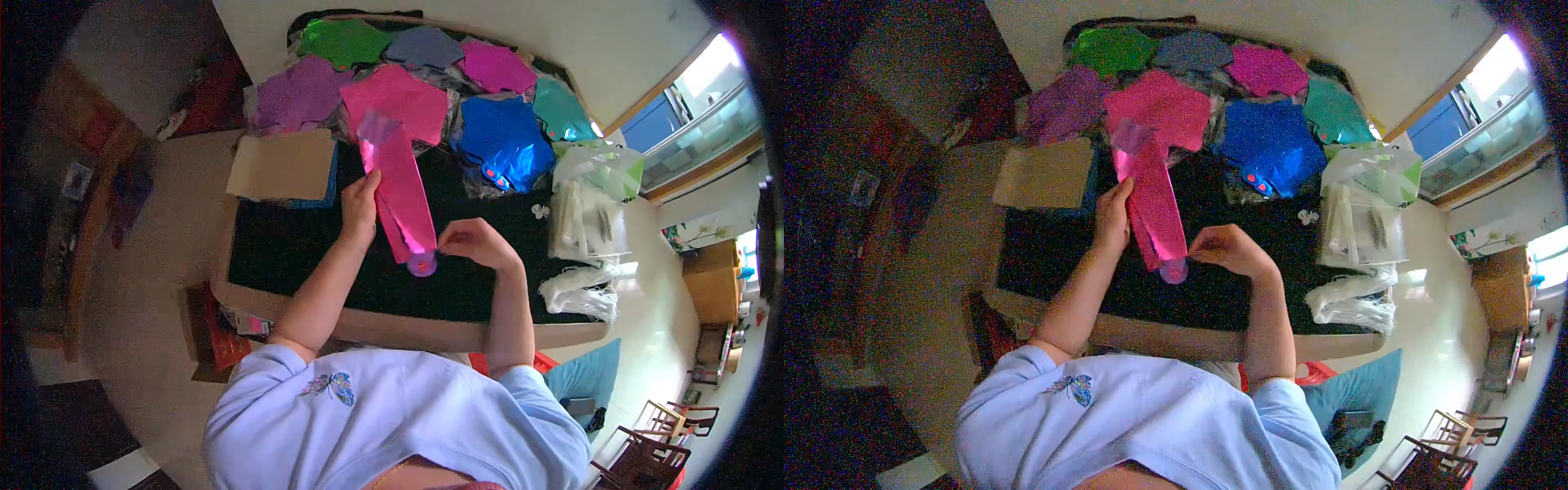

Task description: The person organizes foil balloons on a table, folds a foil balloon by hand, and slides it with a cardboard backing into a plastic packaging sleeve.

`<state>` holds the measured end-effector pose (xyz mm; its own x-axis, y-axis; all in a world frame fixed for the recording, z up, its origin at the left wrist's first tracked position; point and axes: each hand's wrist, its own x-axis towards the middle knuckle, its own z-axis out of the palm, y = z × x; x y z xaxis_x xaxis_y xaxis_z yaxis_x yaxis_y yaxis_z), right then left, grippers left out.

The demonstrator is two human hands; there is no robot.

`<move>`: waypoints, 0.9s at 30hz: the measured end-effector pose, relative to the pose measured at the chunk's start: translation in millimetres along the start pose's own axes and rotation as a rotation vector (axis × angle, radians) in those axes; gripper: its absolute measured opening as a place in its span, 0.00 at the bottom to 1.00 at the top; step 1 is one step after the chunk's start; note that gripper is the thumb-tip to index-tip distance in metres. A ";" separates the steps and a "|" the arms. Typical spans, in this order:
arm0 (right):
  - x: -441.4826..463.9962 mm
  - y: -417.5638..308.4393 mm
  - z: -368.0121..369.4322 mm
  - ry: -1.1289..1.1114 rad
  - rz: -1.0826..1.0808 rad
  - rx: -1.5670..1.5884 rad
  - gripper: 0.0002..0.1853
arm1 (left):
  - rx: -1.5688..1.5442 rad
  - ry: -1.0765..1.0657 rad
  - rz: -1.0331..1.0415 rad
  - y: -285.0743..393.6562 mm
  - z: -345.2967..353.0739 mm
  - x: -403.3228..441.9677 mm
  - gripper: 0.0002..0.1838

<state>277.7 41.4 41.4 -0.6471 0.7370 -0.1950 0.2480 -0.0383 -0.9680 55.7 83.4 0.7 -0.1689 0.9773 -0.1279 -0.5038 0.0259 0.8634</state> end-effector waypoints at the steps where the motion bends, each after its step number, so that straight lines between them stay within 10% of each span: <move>1: 2.2 -7.2 1.7 -0.002 -0.006 -0.010 0.11 | -0.054 -0.004 -0.093 3.5 0.4 0.2 0.13; 3: 5.0 -29.2 15.8 0.720 -0.439 -0.584 0.19 | -0.109 -0.006 -0.186 3.3 -1.4 -4.0 0.12; 7: 1.5 -28.3 28.1 0.441 -0.548 -1.122 0.27 | -0.034 -0.171 -0.347 -5.3 2.5 -26.7 0.14; 19: -12.9 5.6 40.1 0.189 -0.763 -1.093 0.23 | 0.228 -0.186 -0.270 -17.7 3.3 -39.0 0.14; 24: -14.7 24.3 42.1 0.056 -0.701 -0.961 0.23 | 1.362 -0.486 0.062 -5.0 -5.0 -36.0 0.12; 27: -17.6 30.3 44.9 0.043 -0.684 -0.961 0.25 | 1.409 -0.407 0.497 -3.4 -12.5 -41.0 0.14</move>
<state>264.3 -3.0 8.3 -0.8358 0.4300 0.3413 0.3119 0.8835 -0.3494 53.8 40.7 -3.2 0.2803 0.9303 0.2366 0.7488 -0.3661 0.5525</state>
